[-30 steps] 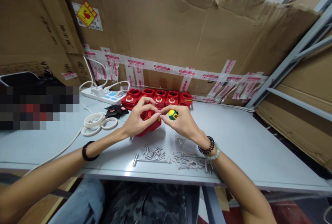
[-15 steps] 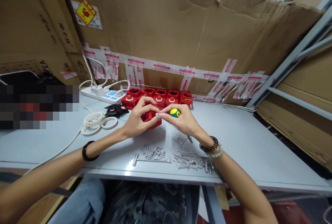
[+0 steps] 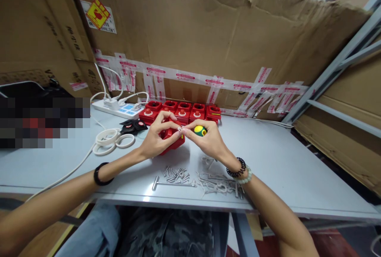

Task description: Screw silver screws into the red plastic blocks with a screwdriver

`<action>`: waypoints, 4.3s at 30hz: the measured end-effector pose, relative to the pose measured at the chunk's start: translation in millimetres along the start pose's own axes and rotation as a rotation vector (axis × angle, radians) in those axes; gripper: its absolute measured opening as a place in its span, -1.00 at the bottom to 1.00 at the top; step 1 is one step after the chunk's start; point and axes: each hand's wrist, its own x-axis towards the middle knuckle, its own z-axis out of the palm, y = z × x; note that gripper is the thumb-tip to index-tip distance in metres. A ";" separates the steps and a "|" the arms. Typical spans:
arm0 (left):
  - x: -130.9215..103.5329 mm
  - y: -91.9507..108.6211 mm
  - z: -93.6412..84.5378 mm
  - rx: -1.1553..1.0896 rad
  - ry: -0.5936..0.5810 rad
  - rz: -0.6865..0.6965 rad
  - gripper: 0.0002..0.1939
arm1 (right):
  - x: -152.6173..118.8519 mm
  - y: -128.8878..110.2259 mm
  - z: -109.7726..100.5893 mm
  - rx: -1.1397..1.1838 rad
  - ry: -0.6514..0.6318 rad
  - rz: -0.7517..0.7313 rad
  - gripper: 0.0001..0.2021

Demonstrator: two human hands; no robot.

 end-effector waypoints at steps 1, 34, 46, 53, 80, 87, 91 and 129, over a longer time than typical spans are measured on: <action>0.3 0.6 -0.5 0.001 -0.003 -0.002 -0.96 | -0.5 -0.5 -0.4 -0.014 0.026 0.005 -0.91; -3.5 1.9 -5.5 0.093 -0.194 0.074 -0.93 | 14.1 8.1 -34.1 0.461 0.757 0.058 -0.77; -1.2 3.2 -8.3 0.080 -0.195 0.042 -0.92 | 8.5 -0.1 -29.6 0.367 0.754 -0.098 -0.76; -0.4 3.2 -8.8 0.063 -0.177 0.051 -0.92 | 8.3 1.0 -27.9 0.394 0.779 -0.116 -0.79; -1.9 4.8 -8.2 0.023 -0.175 0.024 -0.94 | 4.4 -3.7 -29.7 0.361 0.784 -0.097 -0.76; -2.1 4.4 -7.7 0.005 -0.165 0.032 -0.95 | 4.1 -3.0 -29.5 0.349 0.790 -0.120 -0.76; -2.0 4.2 -8.1 -0.013 -0.156 0.046 -0.96 | 3.9 -2.8 -30.4 0.363 0.796 -0.112 -0.78; -4.5 -20.1 -18.7 -0.110 -0.111 0.203 -0.24 | 1.3 5.2 -43.0 0.300 0.618 0.012 -0.79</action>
